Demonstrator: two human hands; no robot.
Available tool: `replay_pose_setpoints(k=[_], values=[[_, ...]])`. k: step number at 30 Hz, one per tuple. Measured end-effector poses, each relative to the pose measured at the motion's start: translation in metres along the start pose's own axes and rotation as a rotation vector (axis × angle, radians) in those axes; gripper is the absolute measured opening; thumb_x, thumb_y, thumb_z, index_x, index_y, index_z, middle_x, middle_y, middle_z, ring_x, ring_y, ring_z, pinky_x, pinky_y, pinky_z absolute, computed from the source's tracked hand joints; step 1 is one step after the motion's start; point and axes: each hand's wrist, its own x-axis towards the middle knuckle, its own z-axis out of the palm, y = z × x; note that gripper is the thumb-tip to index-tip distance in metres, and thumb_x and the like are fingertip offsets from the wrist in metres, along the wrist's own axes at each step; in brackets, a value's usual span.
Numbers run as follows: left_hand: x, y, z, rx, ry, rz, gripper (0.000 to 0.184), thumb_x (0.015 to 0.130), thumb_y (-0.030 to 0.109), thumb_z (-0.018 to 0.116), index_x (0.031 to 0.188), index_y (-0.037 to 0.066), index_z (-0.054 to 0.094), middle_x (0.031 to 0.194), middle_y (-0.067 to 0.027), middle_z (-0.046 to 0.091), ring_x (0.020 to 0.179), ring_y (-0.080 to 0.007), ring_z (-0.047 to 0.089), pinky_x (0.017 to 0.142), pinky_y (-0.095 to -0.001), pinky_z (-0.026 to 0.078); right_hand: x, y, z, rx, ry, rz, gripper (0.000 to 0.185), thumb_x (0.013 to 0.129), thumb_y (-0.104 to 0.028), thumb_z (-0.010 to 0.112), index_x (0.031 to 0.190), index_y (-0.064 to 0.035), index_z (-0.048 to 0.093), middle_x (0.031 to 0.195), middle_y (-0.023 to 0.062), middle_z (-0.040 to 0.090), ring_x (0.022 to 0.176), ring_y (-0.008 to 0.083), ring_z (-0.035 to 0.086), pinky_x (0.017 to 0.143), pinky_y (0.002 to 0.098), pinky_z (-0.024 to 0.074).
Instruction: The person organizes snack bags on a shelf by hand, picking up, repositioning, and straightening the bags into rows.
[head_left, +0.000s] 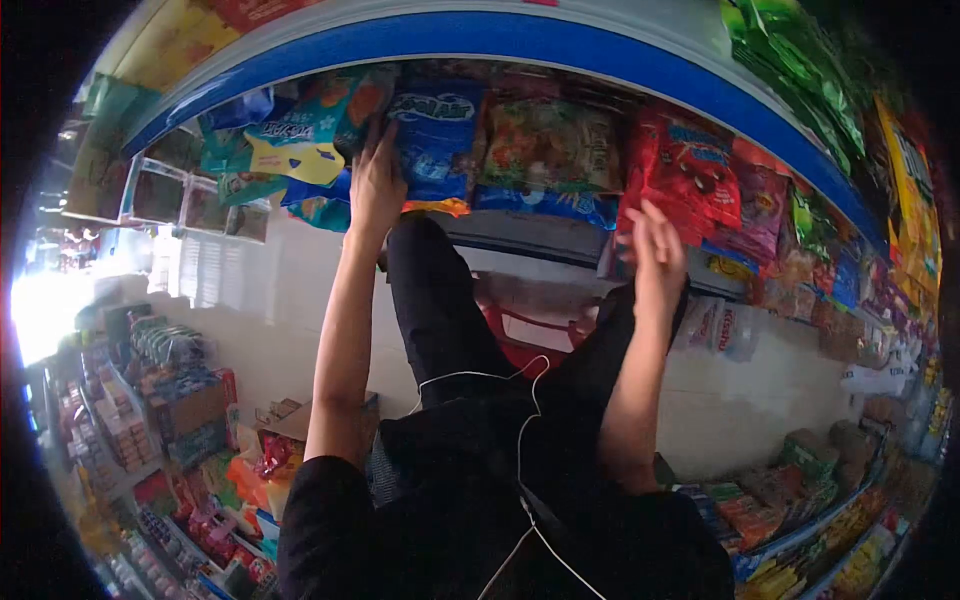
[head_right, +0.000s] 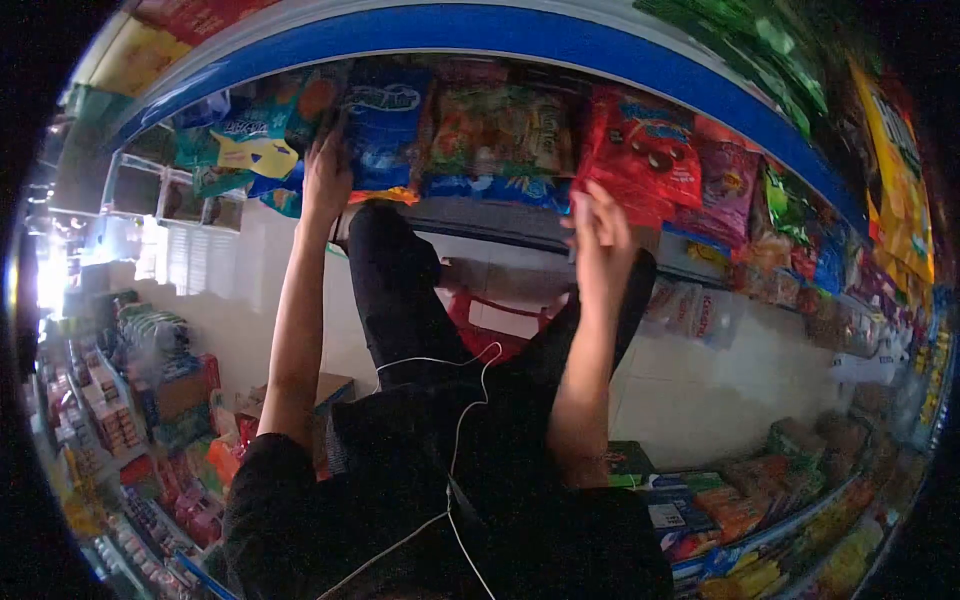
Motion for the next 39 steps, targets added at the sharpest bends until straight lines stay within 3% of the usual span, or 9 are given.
replay_pose_setpoints(k=[4,12,15,19,23,29,32,33,39], values=[[0.011,0.034,-0.006,0.169,-0.068,-0.023,0.048,0.095,0.030,0.058,0.137,0.006,0.052,0.144,-0.0234,0.047,0.129,-0.0438,0.046,0.105,-0.0511,0.040,0.020,0.013,-0.051,0.092,0.262,0.027,0.046,0.095,-0.040,0.065,0.123,-0.0026,0.064,0.098,0.0101,0.072,0.067,0.0094,0.065,0.054,0.0215,0.0471],[0.017,0.048,0.021,0.344,-0.054,0.083,0.060,0.093,0.046,0.057,0.145,0.018,0.047,0.148,-0.0235,0.042,0.134,-0.0475,0.039,0.106,-0.0599,0.034,0.045,-0.003,-0.058,0.326,0.288,0.115,0.037,0.092,-0.044,0.069,0.094,-0.0069,0.064,0.066,0.0029,0.061,0.044,0.0071,0.049,0.038,0.0215,0.0312],[0.013,0.052,0.021,0.399,-0.028,0.111,0.054,0.092,0.039,0.062,0.139,0.014,0.052,0.142,-0.0246,0.047,0.129,-0.0460,0.044,0.107,-0.0567,0.034,0.053,-0.001,-0.059,0.360,0.286,0.084,0.035,0.091,-0.043,0.069,0.087,-0.0098,0.060,0.063,0.0011,0.058,0.042,0.0064,0.047,0.037,0.0212,0.0290],[0.025,0.114,0.020,0.016,0.104,0.192,0.035,0.087,0.020,0.069,0.116,0.001,0.063,0.116,-0.0227,0.062,0.112,-0.0417,0.056,0.098,-0.0493,0.043,0.061,0.009,-0.067,0.346,0.242,0.048,0.029,0.091,-0.037,0.071,0.083,-0.0122,0.058,0.062,0.0010,0.058,0.043,0.0078,0.049,0.037,0.0219,0.0309],[0.020,0.201,0.045,-0.993,-0.433,-0.266,0.042,0.091,0.023,0.069,0.121,-0.005,0.058,0.104,-0.0177,0.067,0.099,-0.0217,0.064,0.082,-0.0346,0.050,0.049,0.007,-0.067,0.413,0.321,0.112,0.022,0.090,-0.030,0.070,0.084,-0.0115,0.059,0.063,0.0015,0.058,0.045,0.0094,0.051,0.038,0.0233,0.0334],[0.016,0.251,0.110,-1.236,-0.525,-0.252,0.065,0.094,0.023,0.069,0.143,-0.004,0.037,0.119,-0.0118,0.064,0.101,-0.0132,0.061,0.083,-0.0282,0.051,0.014,0.018,-0.095,0.340,0.122,0.117,0.035,0.091,-0.040,0.069,0.095,-0.0068,0.062,0.070,0.0056,0.064,0.051,0.0121,0.057,0.043,0.0233,0.0364],[-0.004,0.257,0.153,-1.192,-0.426,-0.208,0.080,0.089,0.022,0.073,0.148,-0.006,0.028,0.127,-0.0194,0.060,0.109,-0.0199,0.060,0.094,-0.0333,0.049,0.015,0.021,-0.102,0.342,0.136,0.179,0.041,0.093,-0.043,0.066,0.110,-0.0064,0.061,0.080,0.0065,0.069,0.059,0.0136,0.063,0.048,0.0246,0.0416],[-0.003,0.261,0.147,-1.335,-0.661,-0.401,0.081,0.089,0.017,0.071,0.149,-0.007,0.023,0.134,-0.0209,0.055,0.119,-0.0201,0.055,0.099,-0.0327,0.046,0.019,0.022,-0.104,0.392,0.139,0.186,0.043,0.094,-0.044,0.065,0.114,-0.0064,0.060,0.084,0.0064,0.070,0.062,0.0142,0.065,0.050,0.0252,0.0431],[-0.002,0.254,0.105,-1.287,-0.702,-0.231,0.076,0.093,0.010,0.066,0.151,-0.008,0.020,0.130,-0.0176,0.059,0.111,-0.0166,0.056,0.094,-0.0310,0.048,0.035,0.039,-0.133,0.410,-0.012,0.067,0.044,0.094,-0.039,0.067,0.122,-0.0055,0.060,0.111,0.0065,0.066,0.097,0.0160,0.064,0.072,0.0298,0.0507]])
